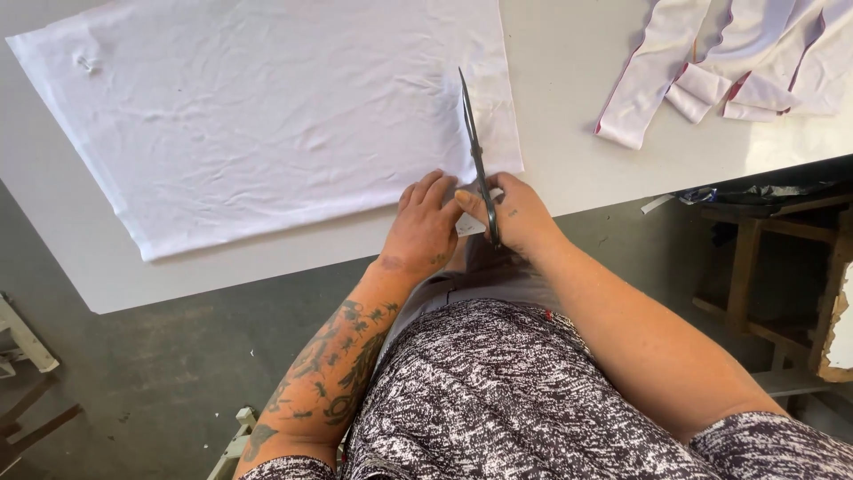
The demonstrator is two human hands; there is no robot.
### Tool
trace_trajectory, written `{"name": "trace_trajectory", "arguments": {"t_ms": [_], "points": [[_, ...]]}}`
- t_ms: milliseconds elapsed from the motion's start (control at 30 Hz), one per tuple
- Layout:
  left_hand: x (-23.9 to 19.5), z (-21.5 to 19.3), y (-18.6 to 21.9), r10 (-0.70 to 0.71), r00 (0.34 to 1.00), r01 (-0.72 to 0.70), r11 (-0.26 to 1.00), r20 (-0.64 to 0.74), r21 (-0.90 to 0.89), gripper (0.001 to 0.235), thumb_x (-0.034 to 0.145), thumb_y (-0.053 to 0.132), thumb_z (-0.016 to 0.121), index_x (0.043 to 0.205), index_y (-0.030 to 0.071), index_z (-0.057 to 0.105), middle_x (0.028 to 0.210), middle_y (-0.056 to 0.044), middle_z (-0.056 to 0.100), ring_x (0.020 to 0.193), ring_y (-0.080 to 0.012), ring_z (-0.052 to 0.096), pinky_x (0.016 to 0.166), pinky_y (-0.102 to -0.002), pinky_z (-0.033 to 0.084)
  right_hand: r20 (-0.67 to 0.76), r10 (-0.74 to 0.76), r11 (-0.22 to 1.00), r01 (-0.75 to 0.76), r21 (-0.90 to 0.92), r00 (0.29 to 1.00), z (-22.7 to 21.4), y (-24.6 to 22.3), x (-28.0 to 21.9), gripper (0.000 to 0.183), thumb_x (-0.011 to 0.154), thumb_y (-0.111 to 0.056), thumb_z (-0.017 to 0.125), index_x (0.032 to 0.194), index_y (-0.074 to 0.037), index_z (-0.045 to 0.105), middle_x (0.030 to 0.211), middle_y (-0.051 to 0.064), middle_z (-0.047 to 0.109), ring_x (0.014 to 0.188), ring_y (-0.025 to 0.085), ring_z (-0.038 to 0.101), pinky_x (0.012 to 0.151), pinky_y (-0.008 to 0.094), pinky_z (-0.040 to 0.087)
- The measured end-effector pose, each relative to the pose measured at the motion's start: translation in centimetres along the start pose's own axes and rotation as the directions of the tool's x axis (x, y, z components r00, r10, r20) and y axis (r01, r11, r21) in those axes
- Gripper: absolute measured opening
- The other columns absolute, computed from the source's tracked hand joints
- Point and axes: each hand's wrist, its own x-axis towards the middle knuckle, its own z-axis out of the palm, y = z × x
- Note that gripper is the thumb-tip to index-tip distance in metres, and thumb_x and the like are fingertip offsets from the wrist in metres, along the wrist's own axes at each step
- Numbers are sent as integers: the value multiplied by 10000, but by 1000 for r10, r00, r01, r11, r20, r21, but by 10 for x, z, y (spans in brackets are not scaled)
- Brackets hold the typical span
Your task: Cutting multiple long strips of white fabric using large tailor scissors on a workbench.
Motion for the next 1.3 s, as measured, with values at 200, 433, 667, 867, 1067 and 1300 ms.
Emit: {"name": "trace_trajectory", "arguments": {"t_ms": [200, 433, 667, 867, 1067, 1300], "points": [[2, 4, -5, 0, 997, 1, 1000, 72, -15, 302, 952, 234, 601, 1254, 225, 623, 1530, -93, 475, 1557, -336, 351, 1225, -537, 356, -32, -47, 999, 47, 17, 998, 1, -16, 4, 746, 933, -635, 793, 1234, 33, 655, 597, 36, 618, 543, 158, 671, 596, 270, 487], [4, -3, -4, 18, 999, -17, 1000, 41, -19, 278, 952, 204, 614, 1230, 206, 631, 1498, -102, 494, 1544, -343, 373, 1208, -547, 377, -30, -73, 997, 74, 27, 997, -2, -19, 3, 705, 936, -611, 808, 1201, 29, 676, 589, 36, 630, 535, 163, 679, 588, 268, 499], [2, -13, -1, 15, 999, -14, 1000, 48, -26, 254, 946, 206, 557, 1189, 224, 631, 1465, -89, 510, 1528, -348, 402, 1188, -531, 413, -34, -30, 999, 28, -46, 999, -5, -48, 14, 752, 921, -628, 767, 1272, 28, 655, 626, 39, 656, 556, 163, 698, 602, 286, 515], [4, -11, -5, 23, 1000, -22, 999, 15, -32, 267, 931, 211, 558, 1187, 236, 629, 1429, -72, 540, 1492, -336, 453, 1159, -518, 439, -45, -65, 998, 65, -9, 997, -1, -26, 34, 757, 930, -637, 791, 1249, 36, 655, 624, 44, 634, 561, 161, 685, 615, 270, 501], [20, -1, -47, -54, 969, 37, 996, -243, -75, 278, 899, 288, 630, 1174, 273, 667, 1313, -18, 618, 1338, -302, 582, 1020, -504, 498, -27, -42, 999, 42, -11, 999, -5, -43, 28, 818, 920, -673, 779, 1255, 62, 647, 610, 54, 634, 563, 172, 684, 612, 273, 488], [44, -45, -116, -219, 868, 252, 967, -445, 15, 376, 845, 305, 719, 1217, 248, 704, 1335, -42, 605, 1311, -329, 550, 1033, -506, 439, -44, -44, 999, 44, -9, 998, -9, -65, 43, 854, 905, -712, 792, 1251, 56, 649, 628, 53, 640, 558, 166, 689, 602, 262, 484]]}}
